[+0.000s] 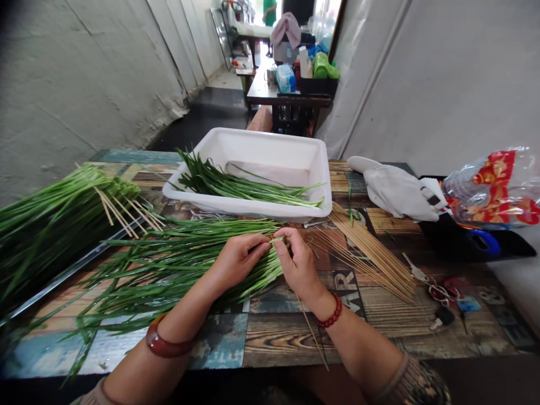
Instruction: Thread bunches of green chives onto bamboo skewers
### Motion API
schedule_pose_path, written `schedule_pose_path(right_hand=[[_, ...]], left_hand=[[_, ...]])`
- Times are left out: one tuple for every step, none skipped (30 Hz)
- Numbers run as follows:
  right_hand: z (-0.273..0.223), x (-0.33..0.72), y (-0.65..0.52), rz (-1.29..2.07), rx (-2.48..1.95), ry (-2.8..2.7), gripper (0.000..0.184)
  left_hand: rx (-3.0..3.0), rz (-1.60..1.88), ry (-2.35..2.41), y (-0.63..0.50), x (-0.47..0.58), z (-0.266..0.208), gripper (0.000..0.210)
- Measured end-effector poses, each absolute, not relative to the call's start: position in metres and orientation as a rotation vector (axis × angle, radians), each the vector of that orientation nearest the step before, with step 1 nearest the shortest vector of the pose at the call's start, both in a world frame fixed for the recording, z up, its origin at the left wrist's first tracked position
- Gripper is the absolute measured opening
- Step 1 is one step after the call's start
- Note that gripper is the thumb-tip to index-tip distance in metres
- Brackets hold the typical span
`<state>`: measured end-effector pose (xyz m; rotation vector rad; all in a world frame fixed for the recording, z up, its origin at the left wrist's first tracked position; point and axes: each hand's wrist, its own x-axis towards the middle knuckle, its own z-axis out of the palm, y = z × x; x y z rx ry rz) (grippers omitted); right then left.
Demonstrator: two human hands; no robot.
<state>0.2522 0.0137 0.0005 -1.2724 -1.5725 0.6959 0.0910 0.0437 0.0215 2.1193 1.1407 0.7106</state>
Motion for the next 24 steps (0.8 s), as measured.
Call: schedule_pose_path(right_hand=[[-0.001, 0.252, 0.014, 0.680, -1.284, -1.571, 0.013], [-0.002, 0.251, 0.014, 0.666, -1.292, -1.575, 0.012], [-0.004, 0.250, 0.015, 0.658, -1.295, -1.582, 0.012], [-0.005, 0.250, 0.015, 0.657, -1.293, -1.594, 0.012], [-0.007, 0.250, 0.016, 0.665, -1.288, -1.609, 0.012], [-0.008, 0.250, 0.017, 0.679, -1.278, -1.622, 0.012], [-0.009, 0.251, 0.017, 0.696, -1.267, -1.632, 0.012], [-0.010, 0.251, 0.018, 0.715, -1.256, -1.639, 0.012], [-0.010, 0.252, 0.018, 0.737, -1.246, -1.643, 0.013], [-0.011, 0.252, 0.019, 0.760, -1.240, -1.641, 0.013], [-0.011, 0.252, 0.019, 0.782, -1.239, -1.628, 0.014], [-0.011, 0.253, 0.019, 0.807, -1.244, -1.607, 0.015], [-0.012, 0.253, 0.019, 0.834, -1.252, -1.580, 0.018], [-0.012, 0.253, 0.018, 0.859, -1.262, -1.552, 0.020], [-0.012, 0.253, 0.018, 0.880, -1.272, -1.529, 0.023], [-0.012, 0.253, 0.018, 0.896, -1.281, -1.515, 0.025], [-0.013, 0.252, 0.017, 0.908, -1.284, -1.511, 0.025], [-0.012, 0.252, 0.017, 0.913, -1.284, -1.513, 0.025], [-0.012, 0.252, 0.017, 0.911, -1.281, -1.518, 0.025], [-0.012, 0.251, 0.017, 0.906, -1.277, -1.522, 0.024], [-0.011, 0.251, 0.017, 0.901, -1.274, -1.526, 0.024], [-0.010, 0.250, 0.017, 0.896, -1.272, -1.530, 0.023], [-0.009, 0.250, 0.017, 0.892, -1.271, -1.534, 0.023], [-0.008, 0.250, 0.017, 0.888, -1.271, -1.535, 0.023]], left_hand=[[2.129, 0.692, 1.151, 0.043, 0.092, 0.021, 0.026], [2.135, 0.676, 1.158, 0.043, 0.092, 0.022, 0.027], [2.135, 0.658, 1.155, 0.043, 0.091, 0.022, 0.027], [2.129, 0.639, 1.136, 0.044, 0.089, 0.023, 0.027], [2.117, 0.623, 1.105, 0.046, 0.087, 0.024, 0.025], [2.100, 0.622, 1.076, 0.048, 0.083, 0.025, 0.025], [2.082, 0.642, 1.063, 0.051, 0.080, 0.026, 0.024], [2.065, 0.690, 1.082, 0.054, 0.075, 0.027, 0.025], [2.052, 0.757, 1.135, 0.058, 0.071, 0.027, 0.025], [2.042, 0.833, 1.212, 0.061, 0.066, 0.026, 0.026], [2.038, 0.902, 1.292, 0.065, 0.063, 0.025, 0.025], [2.045, 0.949, 1.353, 0.068, 0.060, 0.023, 0.024], [2.065, 0.971, 1.386, 0.070, 0.058, 0.021, 0.023], [2.095, 0.972, 1.392, 0.072, 0.057, 0.018, 0.021], [2.132, 0.959, 1.380, 0.074, 0.056, 0.015, 0.020], [2.174, 0.936, 1.361, 0.074, 0.057, 0.012, 0.019], [2.222, 0.904, 1.345, 0.075, 0.057, 0.010, 0.018], [2.271, 0.867, 1.339, 0.075, 0.058, 0.008, 0.017], [2.319, 0.827, 1.346, 0.076, 0.059, 0.006, 0.016], [2.363, 0.787, 1.366, 0.076, 0.059, 0.005, 0.015], [2.398, 0.750, 1.393, 0.076, 0.059, 0.005, 0.015], [2.421, 0.715, 1.425, 0.077, 0.059, 0.005, 0.015], [2.434, 0.683, 1.458, 0.077, 0.059, 0.005, 0.015], [2.444, 0.651, 1.487, 0.077, 0.059, 0.005, 0.015]])
